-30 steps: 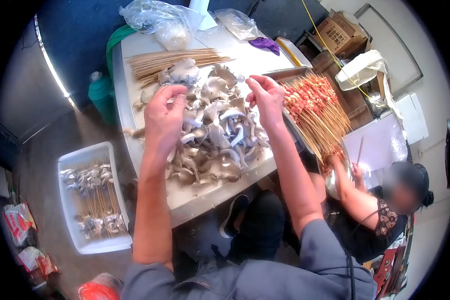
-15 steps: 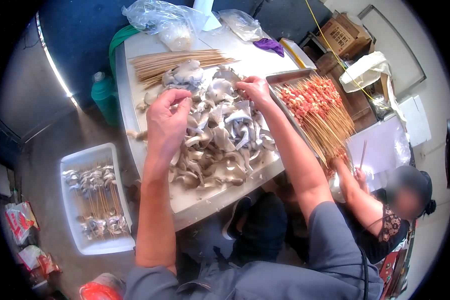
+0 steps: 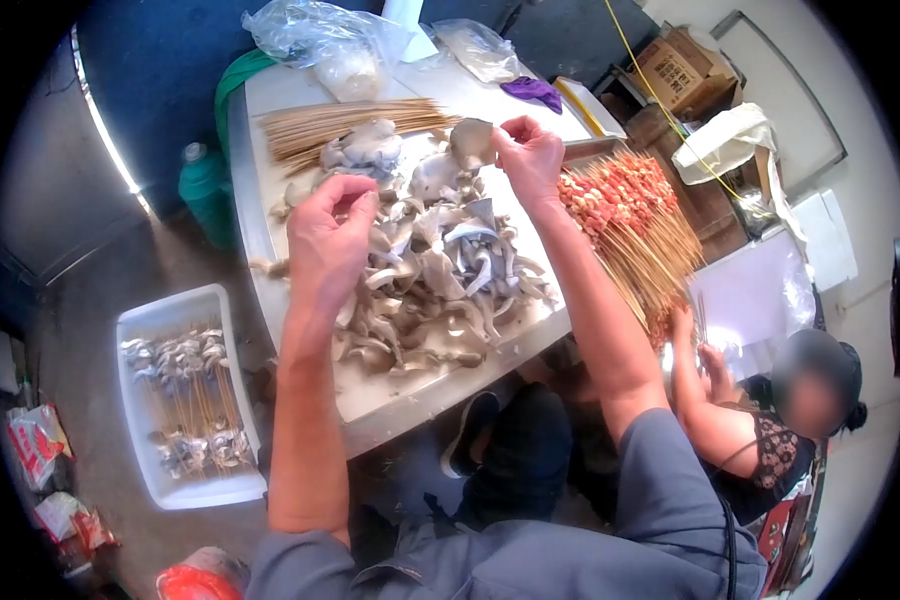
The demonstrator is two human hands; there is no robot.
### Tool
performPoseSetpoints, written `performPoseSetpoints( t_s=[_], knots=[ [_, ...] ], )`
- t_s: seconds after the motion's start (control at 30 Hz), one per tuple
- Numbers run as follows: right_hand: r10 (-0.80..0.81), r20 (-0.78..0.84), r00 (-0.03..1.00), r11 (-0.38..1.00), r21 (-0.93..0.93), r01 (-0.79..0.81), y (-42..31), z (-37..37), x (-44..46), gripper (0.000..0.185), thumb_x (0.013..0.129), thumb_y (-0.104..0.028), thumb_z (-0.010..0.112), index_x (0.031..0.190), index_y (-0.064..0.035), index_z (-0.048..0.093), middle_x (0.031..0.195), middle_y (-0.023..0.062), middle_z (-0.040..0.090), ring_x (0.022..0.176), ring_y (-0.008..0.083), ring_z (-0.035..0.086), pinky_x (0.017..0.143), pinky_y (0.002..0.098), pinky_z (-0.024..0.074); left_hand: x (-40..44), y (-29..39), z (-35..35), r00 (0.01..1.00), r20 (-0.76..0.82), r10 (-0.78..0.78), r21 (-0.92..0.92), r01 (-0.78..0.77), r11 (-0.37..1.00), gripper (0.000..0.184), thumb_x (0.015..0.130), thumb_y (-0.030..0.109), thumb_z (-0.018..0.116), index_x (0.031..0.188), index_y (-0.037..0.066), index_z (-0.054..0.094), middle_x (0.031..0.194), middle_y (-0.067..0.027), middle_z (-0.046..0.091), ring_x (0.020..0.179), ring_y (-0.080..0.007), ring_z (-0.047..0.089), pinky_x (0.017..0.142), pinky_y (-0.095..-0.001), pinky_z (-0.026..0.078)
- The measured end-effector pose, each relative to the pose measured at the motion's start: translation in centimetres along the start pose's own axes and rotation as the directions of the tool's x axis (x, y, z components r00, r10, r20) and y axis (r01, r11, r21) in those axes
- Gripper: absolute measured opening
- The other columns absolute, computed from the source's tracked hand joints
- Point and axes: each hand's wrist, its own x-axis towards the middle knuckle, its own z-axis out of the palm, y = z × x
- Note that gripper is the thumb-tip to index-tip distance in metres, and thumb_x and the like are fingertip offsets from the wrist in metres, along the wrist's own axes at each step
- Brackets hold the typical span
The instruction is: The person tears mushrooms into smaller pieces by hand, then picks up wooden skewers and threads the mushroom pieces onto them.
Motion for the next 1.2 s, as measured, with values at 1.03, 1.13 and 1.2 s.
performPoseSetpoints(
  t_s=[1.03,1.13,1.2],
  knots=[
    [0.138,0.322,0.937,0.841,0.462,-0.282,-11.8,-1.0,-9.0,0.015,0.089,-0.010,0.068,0.098,0.0020,0.064,0.069,0.0012,0.063,0.058,0.0039,0.058,0.051,0.0182,0.0446,-0.2,0.7,1.3,0.989,0.064,0.135,0.004,-0.135,0.991,0.018,0.086,0.001,0.064,0.104,-0.002,0.065,0.089,-0.0070,0.067,0.077,-0.0136,0.063,0.071,-0.0267,0.050],
    [0.154,0.337,0.929,0.818,0.484,-0.311,-11.3,-1.4,-8.8,0.021,0.089,-0.013,0.069,0.103,0.0014,0.063,0.070,0.0009,0.064,0.058,0.0034,0.058,0.051,0.0174,0.0447,-0.4,2.3,0.4,0.988,0.152,-0.005,-0.180,0.032,0.983,0.016,0.089,0.005,0.062,0.103,-0.001,0.064,0.088,-0.0022,0.064,0.078,-0.0084,0.059,0.069,-0.0242,0.048],
    [0.101,0.397,0.912,0.762,0.558,-0.328,-10.6,-1.4,-8.8,0.022,0.089,-0.015,0.071,0.103,0.0009,0.064,0.073,0.0012,0.065,0.059,0.0028,0.058,0.051,0.0169,0.0451,-0.2,2.2,-0.2,0.972,0.235,-0.009,-0.171,0.050,0.984,0.013,0.091,0.007,0.060,0.101,0.000,0.064,0.087,0.0003,0.062,0.078,-0.0066,0.056,0.069,-0.0224,0.046]
  ],
)
